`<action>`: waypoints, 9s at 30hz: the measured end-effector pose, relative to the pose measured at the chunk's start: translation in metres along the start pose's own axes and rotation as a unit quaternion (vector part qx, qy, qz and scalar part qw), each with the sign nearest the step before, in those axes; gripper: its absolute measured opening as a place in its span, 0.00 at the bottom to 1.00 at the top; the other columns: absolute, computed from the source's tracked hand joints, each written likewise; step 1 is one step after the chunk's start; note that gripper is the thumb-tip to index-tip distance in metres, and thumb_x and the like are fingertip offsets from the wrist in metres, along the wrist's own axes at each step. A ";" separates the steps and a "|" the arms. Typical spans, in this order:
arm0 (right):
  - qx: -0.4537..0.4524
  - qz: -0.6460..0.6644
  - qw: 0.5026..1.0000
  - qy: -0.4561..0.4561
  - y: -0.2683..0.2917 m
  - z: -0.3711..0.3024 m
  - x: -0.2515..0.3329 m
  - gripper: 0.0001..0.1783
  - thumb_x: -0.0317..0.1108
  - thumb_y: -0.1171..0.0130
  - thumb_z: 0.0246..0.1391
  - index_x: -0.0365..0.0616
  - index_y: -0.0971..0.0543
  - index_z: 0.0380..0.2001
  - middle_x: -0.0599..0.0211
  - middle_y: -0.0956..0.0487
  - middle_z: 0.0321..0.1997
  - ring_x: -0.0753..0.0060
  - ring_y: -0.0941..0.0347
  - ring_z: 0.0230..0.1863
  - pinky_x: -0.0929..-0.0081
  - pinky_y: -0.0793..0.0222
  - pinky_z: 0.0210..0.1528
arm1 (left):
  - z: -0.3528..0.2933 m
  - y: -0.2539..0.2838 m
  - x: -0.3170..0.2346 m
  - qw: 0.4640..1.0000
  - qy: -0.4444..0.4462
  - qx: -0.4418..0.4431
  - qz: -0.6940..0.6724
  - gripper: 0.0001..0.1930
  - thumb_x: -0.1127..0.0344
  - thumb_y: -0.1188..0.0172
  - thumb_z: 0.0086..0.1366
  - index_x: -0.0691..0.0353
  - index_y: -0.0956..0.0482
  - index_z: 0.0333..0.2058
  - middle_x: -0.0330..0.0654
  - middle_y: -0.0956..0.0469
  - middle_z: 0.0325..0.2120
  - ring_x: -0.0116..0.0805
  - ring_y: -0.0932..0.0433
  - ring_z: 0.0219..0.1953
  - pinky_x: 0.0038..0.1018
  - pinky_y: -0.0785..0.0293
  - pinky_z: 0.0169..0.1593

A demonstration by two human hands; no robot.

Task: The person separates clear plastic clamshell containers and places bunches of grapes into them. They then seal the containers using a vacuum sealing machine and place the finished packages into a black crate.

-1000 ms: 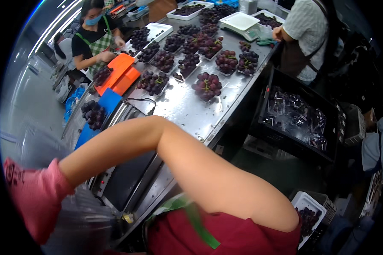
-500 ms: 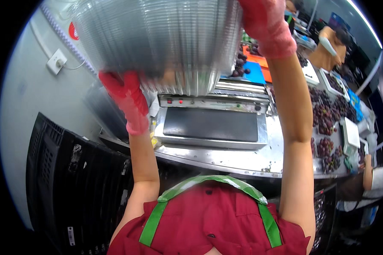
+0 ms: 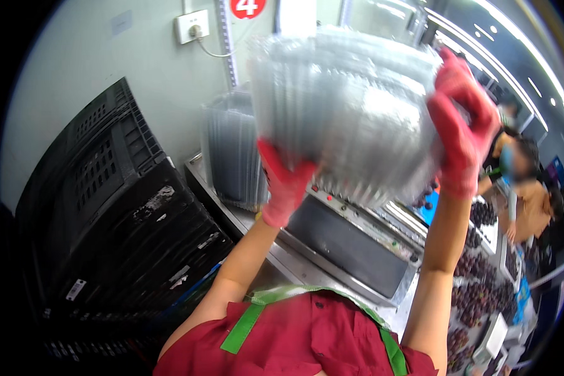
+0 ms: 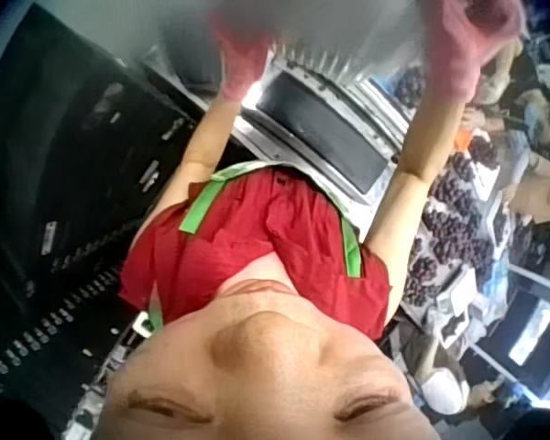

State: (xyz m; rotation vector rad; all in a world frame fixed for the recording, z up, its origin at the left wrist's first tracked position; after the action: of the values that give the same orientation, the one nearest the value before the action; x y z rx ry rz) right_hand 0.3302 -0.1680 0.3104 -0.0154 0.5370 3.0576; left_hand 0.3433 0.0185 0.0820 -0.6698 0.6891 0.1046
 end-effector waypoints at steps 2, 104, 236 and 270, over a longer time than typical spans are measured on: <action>0.010 0.031 0.999 0.034 -0.002 -0.007 0.008 0.10 0.21 0.41 0.26 0.40 0.33 0.13 0.71 0.37 0.16 0.72 0.37 0.26 0.59 0.45 0.58 | -0.006 -0.002 -0.001 1.000 0.017 -0.004 -0.009 0.40 0.82 0.45 0.39 0.62 0.49 0.55 0.40 0.42 0.45 0.32 0.41 0.48 0.27 0.41 0.52; 0.412 -0.070 0.890 -0.183 -0.311 -0.124 -0.175 0.25 0.58 0.42 0.41 0.43 0.26 0.24 0.58 0.26 0.22 0.53 0.28 0.29 0.61 0.35 0.30 | -0.009 0.197 0.164 0.832 0.232 -0.103 0.493 0.53 0.46 0.38 0.49 0.62 0.65 0.62 0.64 0.63 0.61 0.56 0.59 0.63 0.39 0.54 0.62; 0.211 -0.494 0.565 -0.625 0.176 -0.461 -0.219 0.11 0.42 0.52 0.50 0.49 0.25 0.28 0.59 0.25 0.34 0.57 0.28 0.37 0.59 0.37 0.38 | -0.067 -0.289 0.441 0.730 0.425 0.514 0.152 0.33 0.40 0.65 0.64 0.65 0.36 0.52 0.44 0.30 0.46 0.35 0.33 0.47 0.28 0.41 0.53; 0.174 -0.410 0.635 -0.631 0.173 -0.431 -0.143 0.17 0.47 0.48 0.50 0.44 0.22 0.25 0.59 0.26 0.31 0.58 0.31 0.37 0.62 0.38 0.40 | -0.014 -0.057 0.216 0.713 0.050 0.314 0.625 0.22 0.47 0.46 0.56 0.65 0.27 0.33 0.46 0.28 0.34 0.43 0.29 0.36 0.36 0.34 0.40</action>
State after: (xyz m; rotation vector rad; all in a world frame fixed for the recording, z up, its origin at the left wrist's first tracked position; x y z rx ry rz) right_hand 0.4678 -0.4821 -0.0334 1.3165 0.6400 1.4121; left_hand 0.5197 -0.0615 -0.0292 0.5667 1.1159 1.0517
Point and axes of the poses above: each hand's wrist, its own z-axis towards the middle knuckle, its own y-axis out of the back of the hand, x = y × z, the point moved 8 cm from there along z, towards the middle knuckle
